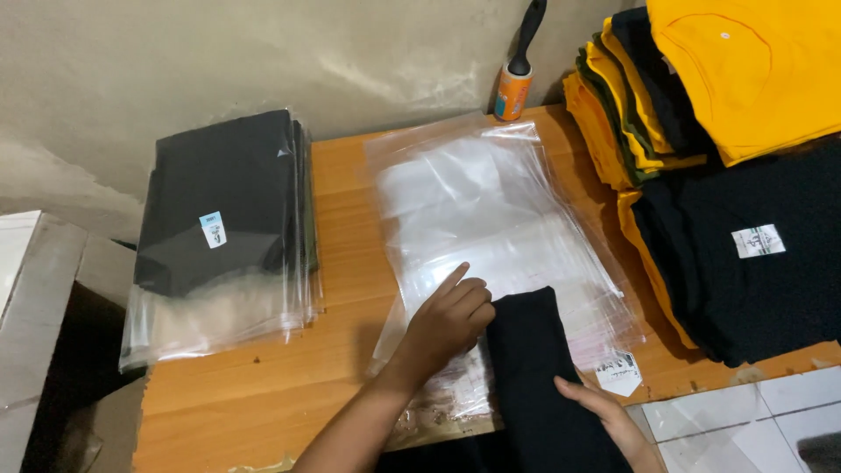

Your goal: Packaging folded black t-shirts into clear plastic bags on a wooden table.

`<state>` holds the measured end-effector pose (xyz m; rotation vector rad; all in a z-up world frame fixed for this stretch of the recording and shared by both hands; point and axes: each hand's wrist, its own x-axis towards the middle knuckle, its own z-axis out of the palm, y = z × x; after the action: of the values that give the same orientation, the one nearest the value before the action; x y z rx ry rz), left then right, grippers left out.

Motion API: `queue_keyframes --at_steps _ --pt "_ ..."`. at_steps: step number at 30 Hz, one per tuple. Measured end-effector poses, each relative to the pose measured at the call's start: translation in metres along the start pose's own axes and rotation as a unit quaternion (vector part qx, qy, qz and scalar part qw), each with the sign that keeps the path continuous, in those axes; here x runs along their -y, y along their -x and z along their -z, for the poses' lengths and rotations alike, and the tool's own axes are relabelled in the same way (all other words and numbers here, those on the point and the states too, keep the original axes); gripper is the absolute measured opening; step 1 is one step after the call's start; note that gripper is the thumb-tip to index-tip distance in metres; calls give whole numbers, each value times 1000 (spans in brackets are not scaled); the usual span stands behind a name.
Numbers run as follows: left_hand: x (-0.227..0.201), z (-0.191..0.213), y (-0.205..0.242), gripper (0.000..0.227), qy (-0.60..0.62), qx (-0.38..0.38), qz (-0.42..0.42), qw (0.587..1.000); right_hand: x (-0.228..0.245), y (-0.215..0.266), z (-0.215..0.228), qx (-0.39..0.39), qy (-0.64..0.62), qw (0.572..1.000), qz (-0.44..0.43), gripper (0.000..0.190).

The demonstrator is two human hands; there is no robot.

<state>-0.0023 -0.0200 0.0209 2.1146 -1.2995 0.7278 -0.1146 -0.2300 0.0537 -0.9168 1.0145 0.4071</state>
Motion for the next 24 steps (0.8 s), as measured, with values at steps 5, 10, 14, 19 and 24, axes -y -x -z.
queue_keyframes --at_steps 5,10,14,19,24 --pt "-2 11 -4 27 10 -25 -29 999 -17 -80 44 85 246 956 138 56" --pt "7 -4 8 21 -8 -42 35 998 0 -33 9 38 140 988 47 63" --pt "13 16 6 32 -78 -45 175 980 -17 -86 61 12 218 973 80 57" --pt "24 55 9 29 -67 48 322 943 -54 -167 163 144 378 855 324 55" --pt "70 27 44 15 -9 173 400 900 -52 -158 162 131 315 892 298 60"
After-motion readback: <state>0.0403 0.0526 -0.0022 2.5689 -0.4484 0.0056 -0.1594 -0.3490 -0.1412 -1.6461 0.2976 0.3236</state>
